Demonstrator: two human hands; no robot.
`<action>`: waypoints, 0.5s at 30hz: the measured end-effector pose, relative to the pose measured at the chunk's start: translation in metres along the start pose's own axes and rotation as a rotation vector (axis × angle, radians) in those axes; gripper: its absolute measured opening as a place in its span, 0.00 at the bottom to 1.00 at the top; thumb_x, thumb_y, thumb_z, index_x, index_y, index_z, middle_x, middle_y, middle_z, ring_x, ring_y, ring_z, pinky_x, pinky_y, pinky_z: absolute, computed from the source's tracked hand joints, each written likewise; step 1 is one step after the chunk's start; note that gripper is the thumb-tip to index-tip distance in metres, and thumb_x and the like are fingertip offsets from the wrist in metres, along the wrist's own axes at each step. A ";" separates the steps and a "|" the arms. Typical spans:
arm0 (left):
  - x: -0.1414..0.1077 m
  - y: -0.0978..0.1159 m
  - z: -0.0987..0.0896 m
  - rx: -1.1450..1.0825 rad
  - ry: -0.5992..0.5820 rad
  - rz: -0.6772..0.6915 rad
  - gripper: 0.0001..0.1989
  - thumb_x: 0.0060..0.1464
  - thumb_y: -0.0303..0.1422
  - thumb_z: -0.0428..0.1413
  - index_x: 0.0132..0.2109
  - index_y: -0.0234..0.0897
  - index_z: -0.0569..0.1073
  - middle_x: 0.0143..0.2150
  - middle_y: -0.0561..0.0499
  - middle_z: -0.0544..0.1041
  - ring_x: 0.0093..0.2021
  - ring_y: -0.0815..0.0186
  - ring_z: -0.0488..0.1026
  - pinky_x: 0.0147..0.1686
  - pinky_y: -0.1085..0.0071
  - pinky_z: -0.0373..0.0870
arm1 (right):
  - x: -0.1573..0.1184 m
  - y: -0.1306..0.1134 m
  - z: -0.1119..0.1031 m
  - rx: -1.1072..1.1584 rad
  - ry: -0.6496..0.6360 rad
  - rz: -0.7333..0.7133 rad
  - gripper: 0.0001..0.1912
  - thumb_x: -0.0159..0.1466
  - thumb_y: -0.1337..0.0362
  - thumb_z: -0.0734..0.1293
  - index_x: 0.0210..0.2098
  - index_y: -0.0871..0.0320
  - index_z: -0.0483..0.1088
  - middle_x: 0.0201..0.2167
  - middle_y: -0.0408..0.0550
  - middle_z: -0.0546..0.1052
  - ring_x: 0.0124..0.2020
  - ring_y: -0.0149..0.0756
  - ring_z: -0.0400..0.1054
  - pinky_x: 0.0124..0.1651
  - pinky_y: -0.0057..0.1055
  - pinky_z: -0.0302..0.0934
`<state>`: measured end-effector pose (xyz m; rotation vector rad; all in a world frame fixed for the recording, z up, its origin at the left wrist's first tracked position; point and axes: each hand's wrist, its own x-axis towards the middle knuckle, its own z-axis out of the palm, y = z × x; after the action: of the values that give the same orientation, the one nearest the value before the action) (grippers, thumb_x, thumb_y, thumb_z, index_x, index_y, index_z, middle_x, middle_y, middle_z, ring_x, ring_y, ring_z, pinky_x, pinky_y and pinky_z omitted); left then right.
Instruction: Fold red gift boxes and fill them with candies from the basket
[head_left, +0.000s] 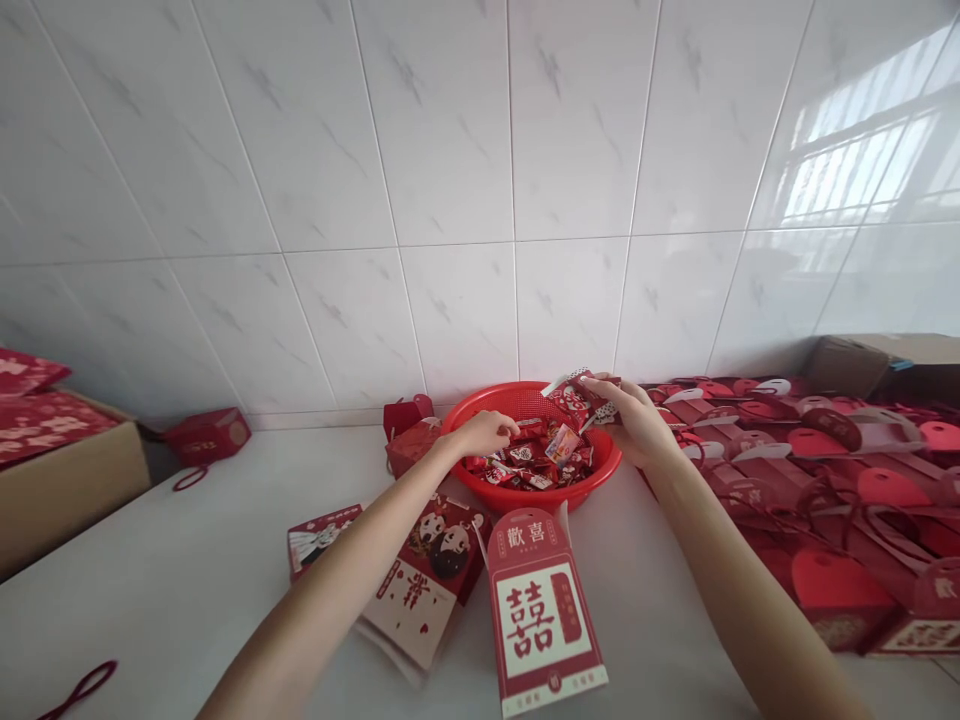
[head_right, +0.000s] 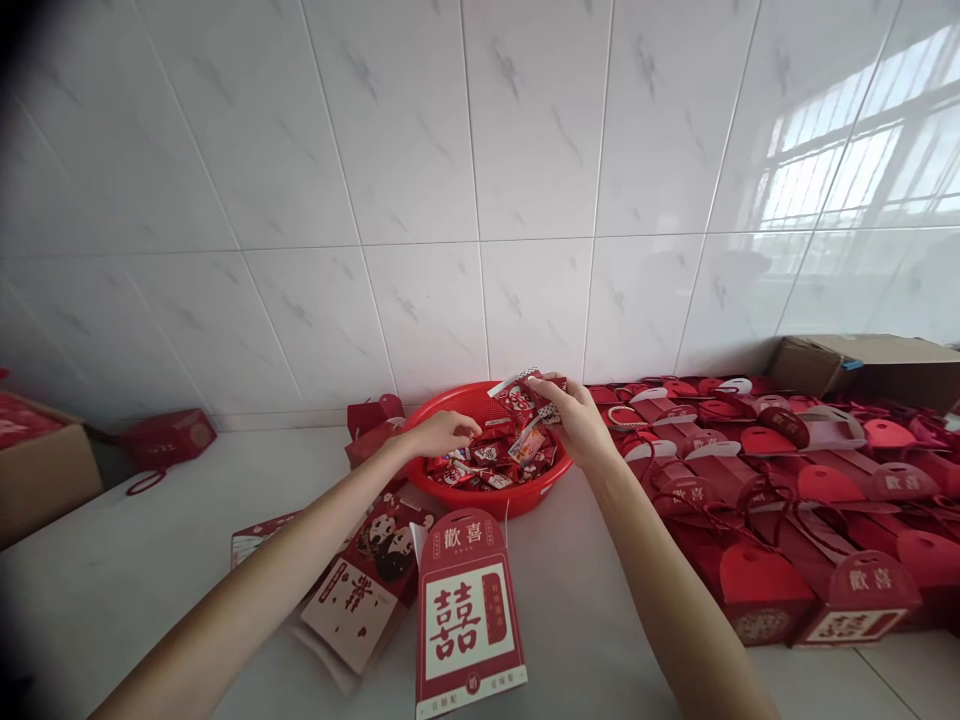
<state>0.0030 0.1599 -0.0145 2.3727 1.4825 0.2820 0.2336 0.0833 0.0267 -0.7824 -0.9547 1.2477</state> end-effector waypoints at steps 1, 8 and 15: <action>0.008 0.002 0.002 0.026 -0.042 0.005 0.19 0.51 0.25 0.54 0.48 0.40 0.80 0.50 0.49 0.82 0.49 0.61 0.77 0.47 0.73 0.70 | -0.002 -0.001 0.001 0.000 -0.003 -0.001 0.18 0.40 0.59 0.81 0.26 0.57 0.75 0.27 0.42 0.78 0.29 0.33 0.71 0.24 0.23 0.64; 0.050 0.014 0.027 0.124 -0.194 -0.029 0.12 0.35 0.27 0.63 0.33 0.39 0.79 0.37 0.46 0.83 0.38 0.55 0.78 0.37 0.68 0.71 | -0.004 -0.002 0.002 -0.031 -0.064 -0.025 0.18 0.44 0.55 0.80 0.28 0.56 0.74 0.27 0.43 0.79 0.30 0.35 0.73 0.31 0.28 0.67; 0.043 0.010 0.025 -0.118 -0.093 -0.006 0.08 0.32 0.26 0.62 0.17 0.37 0.69 0.15 0.57 0.67 0.22 0.66 0.67 0.27 0.71 0.63 | -0.002 0.002 0.000 -0.087 -0.130 -0.078 0.18 0.46 0.53 0.80 0.29 0.57 0.74 0.27 0.44 0.78 0.30 0.36 0.72 0.32 0.29 0.67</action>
<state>0.0387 0.1902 -0.0341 2.2567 1.3909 0.2474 0.2328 0.0819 0.0244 -0.7311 -1.1407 1.2072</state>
